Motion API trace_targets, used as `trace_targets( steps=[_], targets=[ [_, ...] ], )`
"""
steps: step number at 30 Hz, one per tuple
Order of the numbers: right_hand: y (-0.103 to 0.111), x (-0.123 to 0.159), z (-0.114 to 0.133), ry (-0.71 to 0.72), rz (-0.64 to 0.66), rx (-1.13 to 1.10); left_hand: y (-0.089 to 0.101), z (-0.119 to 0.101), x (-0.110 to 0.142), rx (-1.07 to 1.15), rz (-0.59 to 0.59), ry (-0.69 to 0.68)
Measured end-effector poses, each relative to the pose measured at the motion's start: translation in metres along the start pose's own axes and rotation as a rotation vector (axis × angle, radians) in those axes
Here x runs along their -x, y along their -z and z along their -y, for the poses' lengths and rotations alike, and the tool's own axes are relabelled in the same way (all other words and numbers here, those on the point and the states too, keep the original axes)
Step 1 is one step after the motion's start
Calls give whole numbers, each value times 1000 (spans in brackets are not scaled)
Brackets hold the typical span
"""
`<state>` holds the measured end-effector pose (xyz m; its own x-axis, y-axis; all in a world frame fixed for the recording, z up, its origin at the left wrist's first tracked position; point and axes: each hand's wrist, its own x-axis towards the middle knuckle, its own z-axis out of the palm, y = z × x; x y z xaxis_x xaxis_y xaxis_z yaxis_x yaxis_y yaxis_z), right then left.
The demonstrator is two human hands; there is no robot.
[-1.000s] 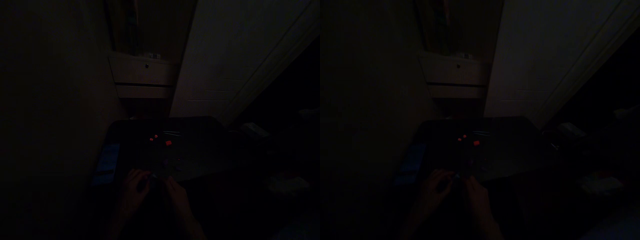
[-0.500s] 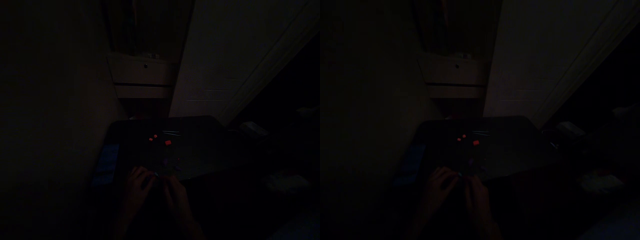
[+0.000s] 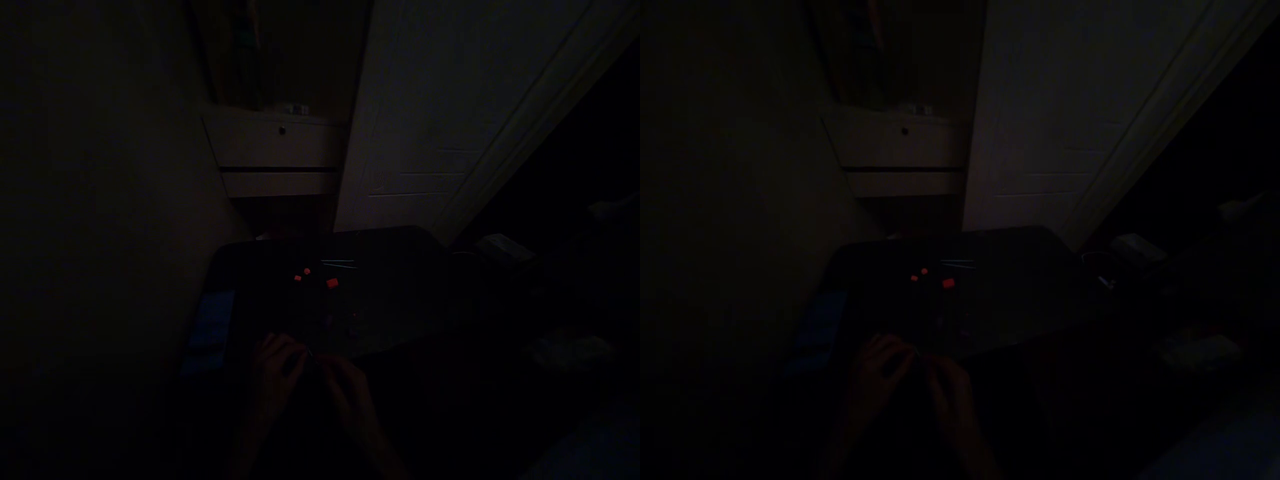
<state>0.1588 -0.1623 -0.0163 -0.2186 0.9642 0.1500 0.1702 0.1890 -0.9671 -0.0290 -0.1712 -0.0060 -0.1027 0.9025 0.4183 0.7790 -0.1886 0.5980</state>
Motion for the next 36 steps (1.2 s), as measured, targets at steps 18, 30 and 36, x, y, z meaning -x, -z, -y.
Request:
trace_targets(
  steps=[18, 30, 36],
  targets=[
    [1, 5, -6, 233, -40, 176, -2, 2, 2, -21, -48, 17],
    [-6, 10, -5, 46, -38, 68, -5, 3, 1, -47, -55, -8],
    [-7, 10, -13, 123, 0, 78, -5, 7, 2, -49, -44, -26]
  ],
)
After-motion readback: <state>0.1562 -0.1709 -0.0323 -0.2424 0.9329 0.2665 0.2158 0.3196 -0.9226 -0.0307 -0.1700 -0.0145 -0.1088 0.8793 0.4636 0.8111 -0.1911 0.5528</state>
